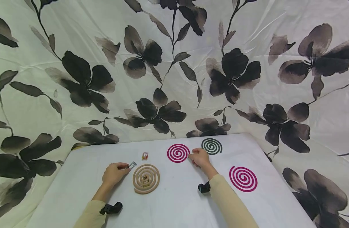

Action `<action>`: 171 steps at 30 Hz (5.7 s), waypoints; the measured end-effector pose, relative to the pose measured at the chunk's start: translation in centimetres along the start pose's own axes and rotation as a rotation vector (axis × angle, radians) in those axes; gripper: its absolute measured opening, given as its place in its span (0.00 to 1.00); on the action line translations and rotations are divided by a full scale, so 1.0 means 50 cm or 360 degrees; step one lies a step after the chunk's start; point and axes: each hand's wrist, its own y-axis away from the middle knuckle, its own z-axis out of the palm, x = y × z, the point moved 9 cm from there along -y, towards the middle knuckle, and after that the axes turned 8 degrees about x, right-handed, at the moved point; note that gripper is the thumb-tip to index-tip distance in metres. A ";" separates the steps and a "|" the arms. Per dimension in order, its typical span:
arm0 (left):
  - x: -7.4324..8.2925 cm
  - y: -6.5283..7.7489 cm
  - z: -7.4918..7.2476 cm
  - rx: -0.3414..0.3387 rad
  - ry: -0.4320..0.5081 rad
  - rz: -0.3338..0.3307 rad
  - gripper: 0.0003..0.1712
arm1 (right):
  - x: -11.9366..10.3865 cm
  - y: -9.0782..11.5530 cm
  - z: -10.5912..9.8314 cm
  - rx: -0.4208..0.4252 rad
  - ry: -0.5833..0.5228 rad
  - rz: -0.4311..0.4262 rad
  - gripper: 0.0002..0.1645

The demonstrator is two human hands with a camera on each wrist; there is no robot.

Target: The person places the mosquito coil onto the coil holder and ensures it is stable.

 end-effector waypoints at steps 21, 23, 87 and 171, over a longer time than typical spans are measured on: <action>0.000 0.029 -0.004 0.0065 0.0048 0.0018 0.12 | -0.029 -0.006 0.012 0.0093 0.0373 -0.0285 0.31; 0.000 0.031 -0.004 0.0075 0.0050 0.0017 0.12 | -0.033 -0.006 0.012 0.0107 0.0418 -0.0333 0.32; -0.005 0.078 -0.027 -0.0012 0.0050 0.0015 0.20 | -0.051 0.001 0.040 0.0253 0.0454 -0.0284 0.32; -0.044 0.150 -0.072 -0.0044 0.0095 -0.0096 0.22 | -0.004 0.007 0.043 -0.0035 -0.0365 0.0015 0.22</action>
